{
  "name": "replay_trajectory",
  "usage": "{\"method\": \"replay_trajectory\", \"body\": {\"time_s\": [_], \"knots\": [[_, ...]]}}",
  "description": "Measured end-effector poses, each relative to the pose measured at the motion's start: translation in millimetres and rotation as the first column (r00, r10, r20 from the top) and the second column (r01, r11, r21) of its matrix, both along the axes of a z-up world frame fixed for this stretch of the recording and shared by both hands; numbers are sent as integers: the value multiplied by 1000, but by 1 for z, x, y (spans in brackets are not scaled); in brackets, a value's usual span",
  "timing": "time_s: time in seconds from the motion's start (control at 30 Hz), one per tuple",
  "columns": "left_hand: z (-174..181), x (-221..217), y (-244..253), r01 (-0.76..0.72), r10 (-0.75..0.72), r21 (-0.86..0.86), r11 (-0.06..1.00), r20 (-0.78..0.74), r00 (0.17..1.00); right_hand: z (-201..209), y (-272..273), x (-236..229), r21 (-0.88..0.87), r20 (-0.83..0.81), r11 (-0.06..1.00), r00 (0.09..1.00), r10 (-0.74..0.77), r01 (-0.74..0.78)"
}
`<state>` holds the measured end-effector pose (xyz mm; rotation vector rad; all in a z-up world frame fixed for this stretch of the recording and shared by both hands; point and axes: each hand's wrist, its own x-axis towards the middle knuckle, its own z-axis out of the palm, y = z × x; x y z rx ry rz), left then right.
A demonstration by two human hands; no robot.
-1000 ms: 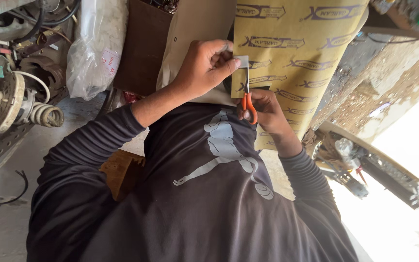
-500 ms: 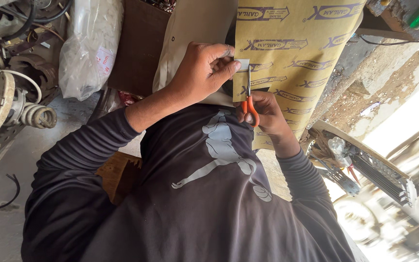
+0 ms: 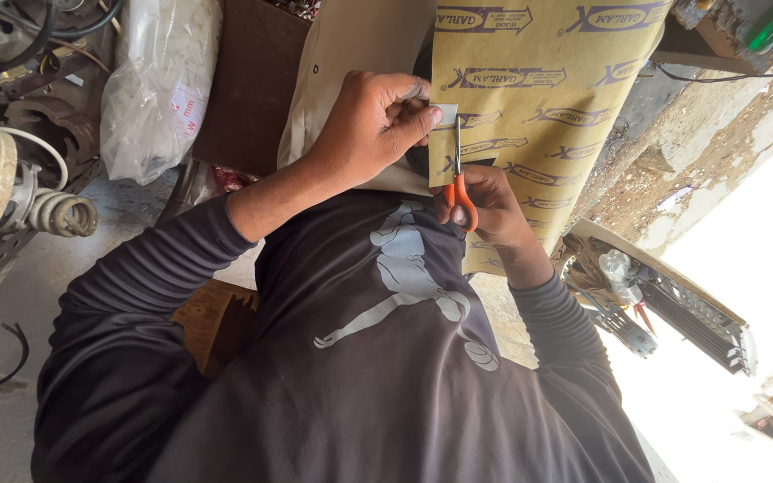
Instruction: The person cuts a long strip from a piece of cardboard using scissors, then trims the strip into smaller pieces. The person holds the cardboard with one hand and uses scissors with the other to make precise cuts.
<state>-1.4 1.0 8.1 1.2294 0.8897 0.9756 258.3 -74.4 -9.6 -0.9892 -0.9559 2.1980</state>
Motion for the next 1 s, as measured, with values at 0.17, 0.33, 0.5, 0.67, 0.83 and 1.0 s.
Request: {"method": "replay_trajectory", "body": {"time_s": [0.17, 0.33, 0.5, 0.67, 0.83, 1.0], "knots": [[-1, 2, -1, -7, 8, -13, 1000, 26, 1000, 2, 1, 0, 7, -16, 1000, 1000, -6, 7], [-1, 2, 0, -10, 10, 19, 1000, 16, 1000, 3, 1, -2, 6, -19, 1000, 1000, -11, 11], [2, 1, 0, 5, -5, 0, 1000, 21, 1000, 3, 0, -1, 3, -35, 1000, 999, -12, 12], [3, 0, 0, 6, -6, -8, 1000, 52, 999, 0, 0, 0, -6, -28, 1000, 999, -16, 16], [1, 0, 0, -1, 4, -32, 999, 85, 996, 2, 1, -2, -22, -20, 1000, 1000, -21, 21], [-2, 1, 1, 15, 4, -131, 991, 143, 990, 9, 1, -2, 10, 27, 1000, 1000, -7, 7]]}}
